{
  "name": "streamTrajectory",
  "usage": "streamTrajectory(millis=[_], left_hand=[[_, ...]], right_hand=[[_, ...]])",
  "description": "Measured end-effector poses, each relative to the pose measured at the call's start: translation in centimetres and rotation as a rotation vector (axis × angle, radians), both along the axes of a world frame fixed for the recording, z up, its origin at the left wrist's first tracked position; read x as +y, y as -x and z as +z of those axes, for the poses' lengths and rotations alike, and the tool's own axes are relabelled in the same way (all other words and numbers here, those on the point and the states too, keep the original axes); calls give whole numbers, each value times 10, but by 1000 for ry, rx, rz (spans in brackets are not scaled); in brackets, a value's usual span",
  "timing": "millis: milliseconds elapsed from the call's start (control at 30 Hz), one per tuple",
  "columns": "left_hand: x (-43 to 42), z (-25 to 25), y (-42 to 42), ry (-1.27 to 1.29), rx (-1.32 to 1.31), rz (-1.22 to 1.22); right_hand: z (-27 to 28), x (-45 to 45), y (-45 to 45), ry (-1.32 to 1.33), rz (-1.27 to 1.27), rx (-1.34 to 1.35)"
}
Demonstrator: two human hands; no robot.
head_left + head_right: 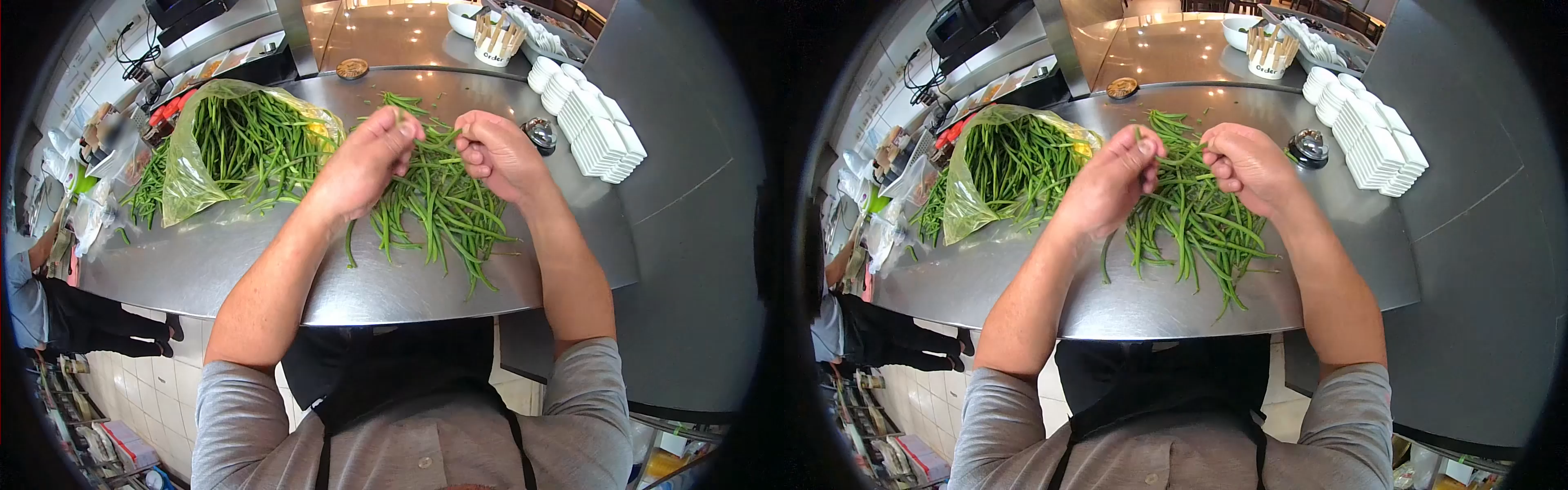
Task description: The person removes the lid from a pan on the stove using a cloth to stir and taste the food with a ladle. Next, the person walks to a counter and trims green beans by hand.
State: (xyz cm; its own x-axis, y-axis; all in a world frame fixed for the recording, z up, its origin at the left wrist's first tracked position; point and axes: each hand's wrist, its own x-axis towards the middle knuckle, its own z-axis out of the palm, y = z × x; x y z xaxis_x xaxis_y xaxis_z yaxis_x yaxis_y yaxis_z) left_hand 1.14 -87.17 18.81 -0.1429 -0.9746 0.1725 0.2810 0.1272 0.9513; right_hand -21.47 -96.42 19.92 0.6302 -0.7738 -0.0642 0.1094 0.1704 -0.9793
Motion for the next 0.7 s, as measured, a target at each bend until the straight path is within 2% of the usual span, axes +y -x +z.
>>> streamTrajectory(millis=[67, 167, 233, 267, 367, 433, 467, 567, 600, 700], left_hand=[[-2, -2, -6, -15, 165, 38], [-6, -3, -10, -50, 321, 48], [-5, 0, -11, -86, 432, 72], [-5, 3, -13, -65, 388, 127], [-9, 10, -25, -24, 273, 237], [-13, 5, -29, -41, 218, 244], [-11, -1, -27, -58, 88, 275], [-3, -6, -7, 264, -737, 442], [2, -6, -2, 307, -872, 436], [15, -1, 14, 184, -973, 281]], right_hand=[[8, 4, 2, -18, 127, 20], [15, 9, 4, 305, 229, 288], [10, 9, 7, 478, 282, 328], [8, 9, 7, 564, 307, 347], [21, 26, 3, 745, 14, 714], [16, 29, 0, 836, -5, 740], [12, 29, -1, 879, -15, 753], [-9, 16, -2, 960, -64, 710], [-9, 16, -3, 944, -81, 637], [-6, 17, -5, 896, -114, 478]])
